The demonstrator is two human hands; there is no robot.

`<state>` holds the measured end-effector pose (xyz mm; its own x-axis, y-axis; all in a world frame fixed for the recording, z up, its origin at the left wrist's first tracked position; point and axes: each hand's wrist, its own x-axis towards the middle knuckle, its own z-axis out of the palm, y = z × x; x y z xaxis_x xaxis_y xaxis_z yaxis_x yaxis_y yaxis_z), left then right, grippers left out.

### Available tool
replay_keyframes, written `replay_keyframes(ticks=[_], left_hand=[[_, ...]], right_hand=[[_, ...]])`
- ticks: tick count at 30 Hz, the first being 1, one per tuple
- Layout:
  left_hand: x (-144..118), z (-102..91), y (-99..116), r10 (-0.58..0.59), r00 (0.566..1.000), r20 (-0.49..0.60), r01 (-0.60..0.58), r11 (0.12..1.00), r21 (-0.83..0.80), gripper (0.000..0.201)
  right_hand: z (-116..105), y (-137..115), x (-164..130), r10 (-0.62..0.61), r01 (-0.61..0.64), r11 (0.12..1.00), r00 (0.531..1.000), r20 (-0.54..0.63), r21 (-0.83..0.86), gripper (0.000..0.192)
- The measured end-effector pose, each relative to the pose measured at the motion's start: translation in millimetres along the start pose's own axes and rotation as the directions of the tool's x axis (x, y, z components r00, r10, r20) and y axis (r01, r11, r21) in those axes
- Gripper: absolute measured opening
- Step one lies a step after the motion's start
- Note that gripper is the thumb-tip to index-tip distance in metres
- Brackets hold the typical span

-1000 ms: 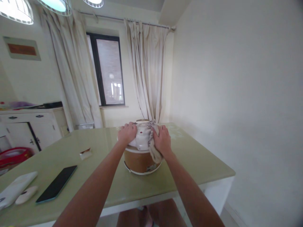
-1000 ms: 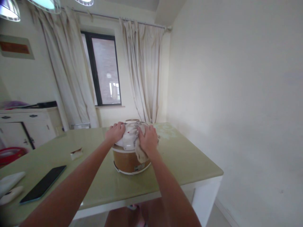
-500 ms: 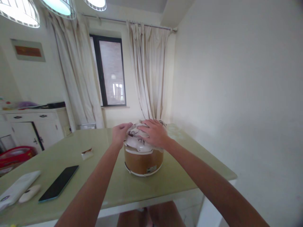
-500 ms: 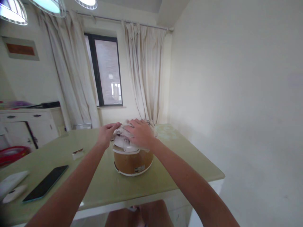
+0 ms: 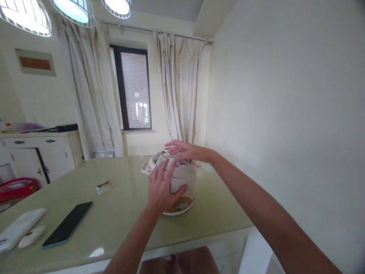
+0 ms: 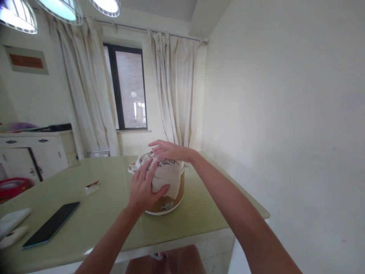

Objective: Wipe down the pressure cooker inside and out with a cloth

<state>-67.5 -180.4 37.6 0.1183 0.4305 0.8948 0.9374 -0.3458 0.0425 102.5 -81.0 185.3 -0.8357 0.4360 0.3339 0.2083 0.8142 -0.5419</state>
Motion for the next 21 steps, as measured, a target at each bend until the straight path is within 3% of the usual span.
replay_keyframes(ticks=[3, 4, 7, 9, 11, 16, 18, 21], left_hand=[[38.1, -20.9, 7.6, -0.117, 0.957, 0.266, 0.085, 0.988, 0.131, 0.088], [50.1, -27.7, 11.1, -0.127, 0.931, 0.342, 0.081, 0.986, 0.147, 0.082], [62.8, -34.8, 19.7, 0.027, 0.887, 0.462, -0.084, 0.991, 0.102, 0.064], [45.0, -26.7, 19.8, 0.222, 0.850, 0.477, -0.272, 0.962, 0.037, 0.056], [9.8, -10.5, 14.3, 0.381, 0.791, 0.478, -0.431, 0.902, -0.006, 0.050], [-87.3, 40.3, -4.9, 0.567, 0.673, 0.475, -0.605, 0.791, -0.087, 0.053], [-103.8, 55.3, -3.8, 0.579, 0.685, 0.441, -0.614, 0.786, -0.079, 0.045], [-92.3, 69.4, 14.5, 0.618, 0.713, 0.330, -0.646, 0.762, -0.032, 0.030]], right_hand=[[-11.4, 22.0, 28.4, 0.120, -0.171, 0.974, 0.945, -0.306, -0.147, 0.043], [-7.4, 29.4, 38.8, 0.136, -0.209, 0.959, 0.932, -0.336, -0.190, 0.040], [13.3, 47.8, 62.2, 0.210, -0.251, 0.930, 0.962, -0.172, -0.268, 0.047], [25.3, 55.4, 67.7, 0.245, -0.270, 0.906, 0.962, -0.117, -0.326, 0.058], [32.3, 59.5, 66.4, 0.236, -0.273, 0.888, 0.961, -0.141, -0.370, 0.064], [40.0, 61.8, 58.0, 0.187, -0.268, 0.890, 0.952, -0.241, -0.370, 0.049], [42.6, 62.5, 57.1, 0.160, -0.254, 0.903, 0.948, -0.276, -0.347, 0.043], [44.5, 64.6, 57.4, 0.132, -0.227, 0.917, 0.949, -0.287, -0.328, 0.038]])
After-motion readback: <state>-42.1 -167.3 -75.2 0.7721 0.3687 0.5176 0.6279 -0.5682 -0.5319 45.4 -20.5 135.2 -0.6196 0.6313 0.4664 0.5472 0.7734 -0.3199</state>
